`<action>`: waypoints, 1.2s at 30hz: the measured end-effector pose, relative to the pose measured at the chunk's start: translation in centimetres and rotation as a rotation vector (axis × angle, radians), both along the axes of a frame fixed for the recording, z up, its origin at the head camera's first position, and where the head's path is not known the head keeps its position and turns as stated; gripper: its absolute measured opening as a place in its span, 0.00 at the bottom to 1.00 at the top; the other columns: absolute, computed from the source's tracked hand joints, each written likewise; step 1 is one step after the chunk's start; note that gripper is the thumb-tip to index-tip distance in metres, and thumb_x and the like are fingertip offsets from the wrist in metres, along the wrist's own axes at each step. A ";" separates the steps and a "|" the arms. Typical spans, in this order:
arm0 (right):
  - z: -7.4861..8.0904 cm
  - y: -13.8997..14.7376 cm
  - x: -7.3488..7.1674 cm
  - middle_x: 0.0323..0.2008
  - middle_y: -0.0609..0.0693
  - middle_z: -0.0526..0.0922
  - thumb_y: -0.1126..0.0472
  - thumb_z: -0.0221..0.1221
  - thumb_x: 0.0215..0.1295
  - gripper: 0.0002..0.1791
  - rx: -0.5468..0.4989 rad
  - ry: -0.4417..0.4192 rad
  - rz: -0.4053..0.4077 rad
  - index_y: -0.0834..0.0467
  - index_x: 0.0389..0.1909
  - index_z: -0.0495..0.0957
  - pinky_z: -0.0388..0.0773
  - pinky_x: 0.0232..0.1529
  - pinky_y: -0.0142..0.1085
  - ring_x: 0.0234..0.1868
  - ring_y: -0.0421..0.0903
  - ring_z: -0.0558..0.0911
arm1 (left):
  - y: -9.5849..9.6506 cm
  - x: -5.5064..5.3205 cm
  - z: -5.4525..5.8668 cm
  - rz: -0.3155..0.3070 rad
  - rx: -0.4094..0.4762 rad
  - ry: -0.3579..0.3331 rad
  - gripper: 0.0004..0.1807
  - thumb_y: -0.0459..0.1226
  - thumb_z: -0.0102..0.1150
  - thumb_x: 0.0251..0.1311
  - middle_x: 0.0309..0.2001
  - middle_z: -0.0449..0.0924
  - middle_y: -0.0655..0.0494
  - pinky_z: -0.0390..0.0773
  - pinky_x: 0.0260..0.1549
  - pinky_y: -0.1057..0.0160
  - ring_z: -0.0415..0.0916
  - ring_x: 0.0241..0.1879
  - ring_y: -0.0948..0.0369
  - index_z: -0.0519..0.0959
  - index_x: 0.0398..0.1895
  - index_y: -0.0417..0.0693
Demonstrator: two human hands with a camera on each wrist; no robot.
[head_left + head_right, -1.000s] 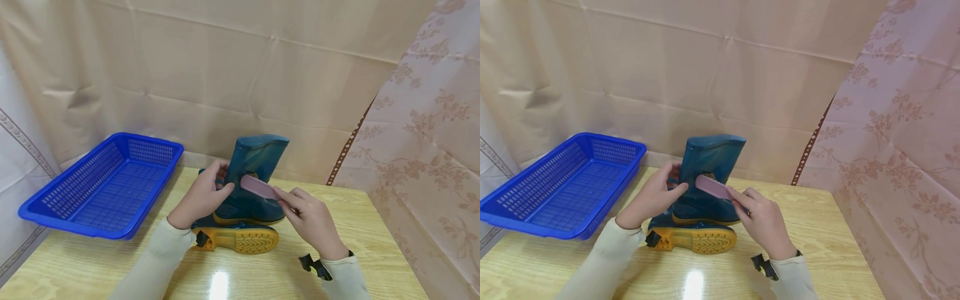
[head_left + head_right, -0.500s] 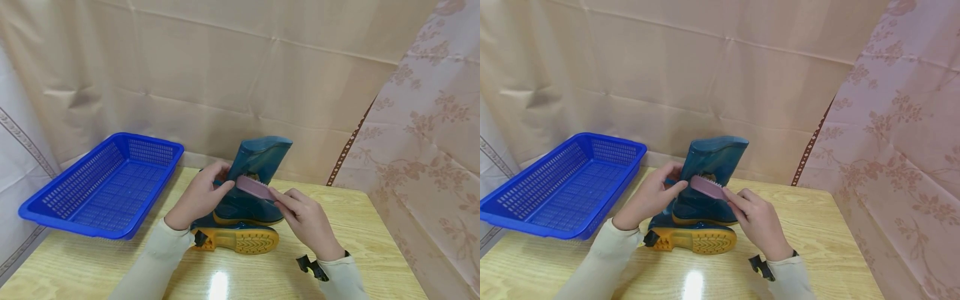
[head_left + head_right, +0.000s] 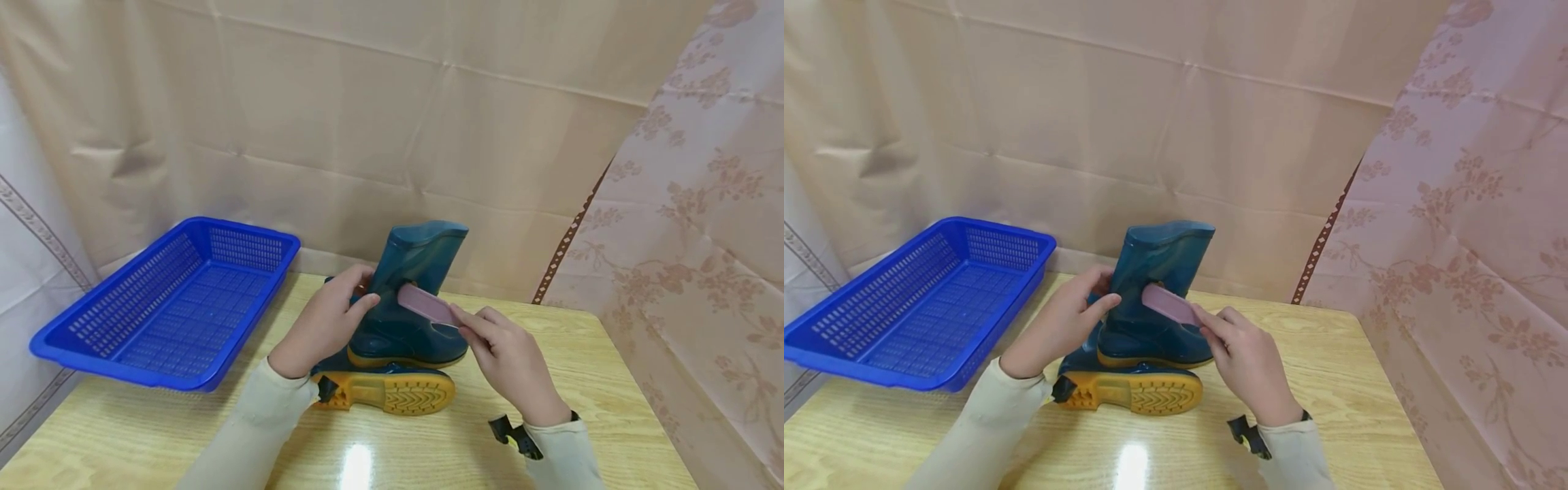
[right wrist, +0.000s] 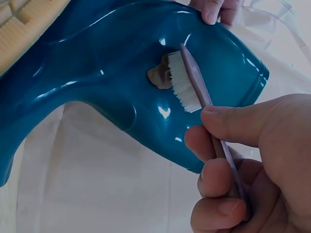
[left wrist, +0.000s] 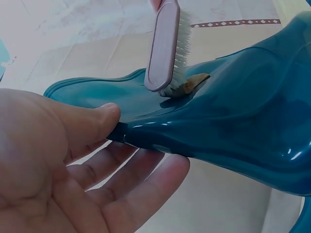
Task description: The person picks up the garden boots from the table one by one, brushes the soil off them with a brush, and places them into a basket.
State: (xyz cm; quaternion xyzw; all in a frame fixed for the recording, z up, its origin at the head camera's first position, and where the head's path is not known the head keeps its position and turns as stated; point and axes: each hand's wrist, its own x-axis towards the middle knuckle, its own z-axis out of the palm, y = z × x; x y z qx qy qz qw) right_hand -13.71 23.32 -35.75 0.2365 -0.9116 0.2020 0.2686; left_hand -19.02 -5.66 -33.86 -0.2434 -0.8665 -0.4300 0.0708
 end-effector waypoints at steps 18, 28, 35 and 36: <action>0.4 0.0 0.2 0.33 0.39 0.79 0.68 0.69 0.65 0.25 0.011 0.016 0.102 0.51 0.63 0.83 0.65 0.21 0.27 0.24 0.33 0.66 | 0.1 -0.2 -0.1 0.012 0.006 -0.009 0.14 0.40 0.55 0.77 0.51 0.80 0.57 0.81 0.50 0.51 0.78 0.50 0.58 0.74 0.62 0.53; -0.2 -0.1 -0.2 0.34 0.41 0.79 0.68 0.68 0.66 0.26 0.051 0.017 0.095 0.51 0.65 0.82 0.66 0.23 0.27 0.24 0.33 0.66 | 0.2 0.1 0.1 -0.003 -0.007 -0.010 0.15 0.40 0.55 0.78 0.54 0.80 0.56 0.81 0.52 0.49 0.78 0.52 0.57 0.73 0.64 0.52; 0.0 0.4 -0.1 0.32 0.40 0.79 0.67 0.69 0.65 0.24 0.034 0.020 0.036 0.51 0.62 0.84 0.64 0.22 0.28 0.23 0.33 0.65 | 0.1 0.1 0.1 -0.003 -0.015 -0.005 0.16 0.40 0.55 0.78 0.55 0.79 0.56 0.81 0.53 0.50 0.77 0.52 0.57 0.73 0.65 0.52; 0.0 0.4 -0.1 0.32 0.40 0.79 0.67 0.69 0.65 0.24 0.035 0.011 0.028 0.51 0.62 0.84 0.64 0.22 0.28 0.23 0.33 0.65 | 0.1 0.1 0.0 -0.001 -0.017 -0.004 0.16 0.40 0.54 0.78 0.56 0.79 0.56 0.81 0.53 0.50 0.77 0.52 0.57 0.73 0.65 0.52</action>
